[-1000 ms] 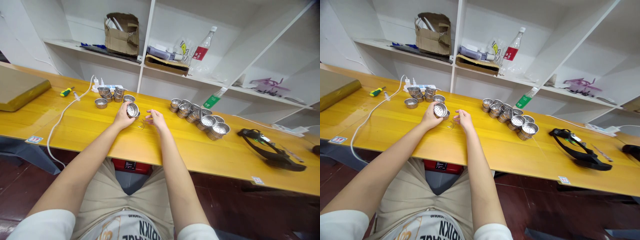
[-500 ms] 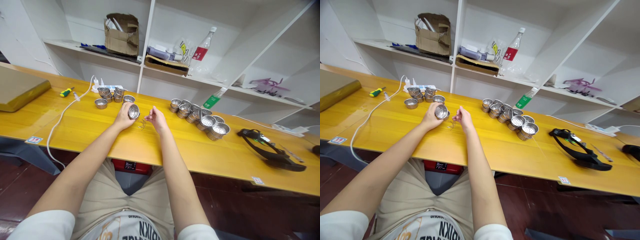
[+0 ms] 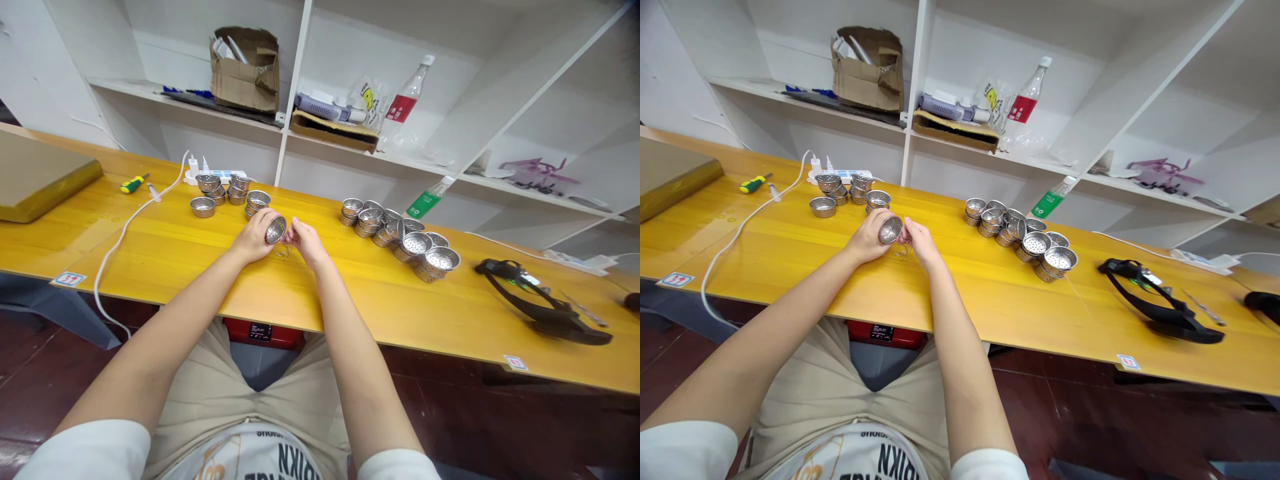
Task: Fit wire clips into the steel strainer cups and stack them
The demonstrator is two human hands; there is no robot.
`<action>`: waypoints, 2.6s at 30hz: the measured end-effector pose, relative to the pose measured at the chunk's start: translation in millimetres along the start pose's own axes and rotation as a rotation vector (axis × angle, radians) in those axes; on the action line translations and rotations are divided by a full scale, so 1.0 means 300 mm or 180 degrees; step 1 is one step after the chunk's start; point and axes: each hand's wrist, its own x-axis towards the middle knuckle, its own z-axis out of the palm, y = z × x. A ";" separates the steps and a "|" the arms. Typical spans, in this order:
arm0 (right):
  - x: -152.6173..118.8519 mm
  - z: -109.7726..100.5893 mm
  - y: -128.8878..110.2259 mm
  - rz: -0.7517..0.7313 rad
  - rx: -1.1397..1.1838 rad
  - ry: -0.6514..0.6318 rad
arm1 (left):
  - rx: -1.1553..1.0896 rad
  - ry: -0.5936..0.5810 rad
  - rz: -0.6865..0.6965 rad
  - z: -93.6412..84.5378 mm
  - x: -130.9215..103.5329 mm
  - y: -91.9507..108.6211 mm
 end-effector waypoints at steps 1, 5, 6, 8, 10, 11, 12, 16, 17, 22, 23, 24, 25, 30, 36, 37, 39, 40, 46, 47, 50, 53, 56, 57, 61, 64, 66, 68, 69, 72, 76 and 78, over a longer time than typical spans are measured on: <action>0.000 0.001 0.003 -0.0038 0.0003 -0.0048 | 0.0009 0.0005 0.0011 0.000 0.001 0.000; -0.008 0.009 -0.005 -0.0024 -0.0070 -0.0156 | -0.0016 0.0049 0.0031 -0.002 0.002 0.001; -0.011 0.012 -0.009 0.0014 -0.0105 -0.0145 | -0.0031 0.0049 0.0036 -0.003 0.002 0.002; -0.016 0.017 -0.016 0.0084 -0.0168 -0.0104 | -0.0033 0.0030 0.0022 -0.004 0.003 0.005; -0.018 0.021 -0.019 0.0111 -0.0211 -0.0077 | -0.0021 0.0001 -0.0012 -0.006 0.004 0.007; -0.019 0.021 -0.019 0.0097 -0.0223 -0.0083 | -0.0028 -0.0009 -0.0014 -0.006 0.004 0.008; -0.018 0.021 -0.016 0.0073 -0.0234 -0.0103 | -0.0051 -0.0015 0.0008 -0.006 0.004 0.008; -0.010 0.015 0.000 0.0054 -0.0307 -0.0107 | -0.0173 -0.0086 0.0040 0.001 0.000 0.007; -0.007 0.013 0.004 0.0086 -0.0325 -0.0061 | -0.0184 -0.0089 -0.0018 0.004 -0.001 0.008; 0.006 0.002 0.015 0.0176 -0.0241 0.0110 | -0.0337 0.0066 -0.0299 0.016 0.001 0.024; 0.007 0.000 0.014 0.0200 -0.0209 0.0116 | -0.0410 0.0082 -0.0340 0.017 0.002 0.028; 0.007 -0.001 0.013 0.0229 -0.0175 0.0115 | -0.0496 0.0085 -0.0390 0.016 0.003 0.032; 0.007 -0.002 0.011 0.0264 -0.0141 0.0107 | -0.0592 0.0079 -0.0444 0.016 0.004 0.036; -0.005 0.001 -0.012 0.0478 -0.0028 0.0165 | -0.1037 -0.0077 -0.0669 0.015 0.003 0.035; -0.013 -0.002 -0.028 0.0573 0.0113 0.0218 | -0.1453 -0.0171 -0.0673 0.021 0.011 0.009; -0.013 -0.004 -0.027 0.0603 0.0135 0.0201 | -0.1580 -0.0201 -0.0759 0.019 0.013 0.007; -0.012 -0.007 -0.027 0.0674 0.0168 0.0158 | -0.1964 -0.0316 -0.1074 0.015 0.018 0.009; -0.013 -0.007 -0.028 0.0709 0.0174 0.0133 | -0.2198 -0.0375 -0.1286 0.013 0.020 0.012; -0.028 0.006 -0.045 0.0779 0.0032 -0.0018 | -0.3031 -0.0378 -0.2126 0.015 0.027 0.050; -0.030 0.010 -0.048 0.0785 0.0007 -0.0048 | -0.3063 -0.0378 -0.2174 0.016 0.028 0.056; -0.037 0.025 -0.058 0.0821 -0.0040 -0.0097 | -0.3129 -0.0352 -0.2334 0.019 0.032 0.073; -0.044 0.047 -0.069 0.0962 -0.0060 -0.0067 | -0.3280 -0.0289 -0.2514 0.021 0.036 0.089; -0.050 0.071 -0.081 0.1089 -0.0063 -0.0021 | -0.3505 -0.0255 -0.2699 0.024 0.038 0.104; -0.052 0.078 -0.084 0.1097 -0.0062 0.0008 | -0.3557 -0.0244 -0.2763 0.025 0.039 0.109; -0.056 0.092 -0.089 0.1080 -0.0016 0.0135 | -0.3623 -0.0140 -0.2963 0.024 0.043 0.126; -0.056 0.094 -0.088 0.1062 0.0045 0.0209 | -0.3598 -0.0025 -0.3168 0.025 0.049 0.138; -0.054 0.093 -0.086 0.1076 0.0056 0.0244 | -0.3585 0.0058 -0.3318 0.026 0.053 0.146; -0.051 0.092 -0.084 0.1099 0.0052 0.0261 | -0.3583 0.0104 -0.3417 0.029 0.056 0.151; -0.050 0.091 -0.083 0.1110 0.0051 0.0259 | -0.3582 0.0108 -0.3441 0.031 0.056 0.152; -0.048 0.088 -0.081 0.1136 0.0039 0.0237 | -0.3572 0.0113 -0.3439 0.039 0.052 0.147; -0.049 0.086 -0.085 0.1181 0.0001 0.0212 | -0.3575 0.0097 -0.3415 0.046 0.044 0.136; -0.050 0.086 -0.088 0.1213 -0.0017 0.0207 | -0.3594 0.0088 -0.3398 0.047 0.042 0.135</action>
